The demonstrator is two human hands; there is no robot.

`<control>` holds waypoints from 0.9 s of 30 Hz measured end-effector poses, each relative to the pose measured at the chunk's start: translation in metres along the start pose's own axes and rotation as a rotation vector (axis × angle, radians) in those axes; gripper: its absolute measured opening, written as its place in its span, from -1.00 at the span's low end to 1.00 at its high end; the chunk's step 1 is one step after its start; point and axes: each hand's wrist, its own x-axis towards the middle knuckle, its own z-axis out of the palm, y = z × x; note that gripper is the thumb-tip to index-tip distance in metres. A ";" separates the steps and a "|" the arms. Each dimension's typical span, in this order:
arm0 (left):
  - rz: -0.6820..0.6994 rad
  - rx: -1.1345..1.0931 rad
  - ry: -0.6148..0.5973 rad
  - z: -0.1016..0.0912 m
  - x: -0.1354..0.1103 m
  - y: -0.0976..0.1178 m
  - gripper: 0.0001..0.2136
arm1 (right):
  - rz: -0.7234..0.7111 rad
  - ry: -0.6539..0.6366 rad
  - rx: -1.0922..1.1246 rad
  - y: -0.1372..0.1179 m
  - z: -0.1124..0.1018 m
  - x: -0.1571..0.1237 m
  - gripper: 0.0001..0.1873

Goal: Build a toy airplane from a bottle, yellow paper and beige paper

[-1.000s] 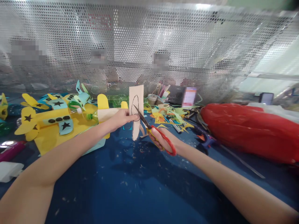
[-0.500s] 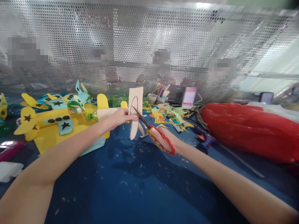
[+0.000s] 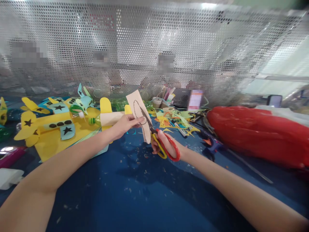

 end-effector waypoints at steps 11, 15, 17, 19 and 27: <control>0.071 -0.011 0.077 0.013 -0.010 0.009 -0.73 | -0.168 -0.004 -0.141 -0.005 -0.001 -0.004 -0.28; 0.093 0.036 0.077 0.015 -0.012 0.011 -0.74 | -0.167 -0.004 -0.152 -0.004 -0.002 -0.004 -0.29; 0.100 0.053 0.070 0.016 -0.013 0.012 -0.75 | -0.166 0.001 -0.131 -0.003 -0.002 -0.003 -0.29; 0.109 0.063 0.061 0.018 -0.015 0.013 -0.76 | -0.166 0.004 -0.128 -0.003 -0.002 -0.003 -0.28; 0.112 0.053 0.034 0.020 -0.016 0.007 -0.79 | -0.125 0.031 -0.115 -0.006 0.001 -0.004 -0.20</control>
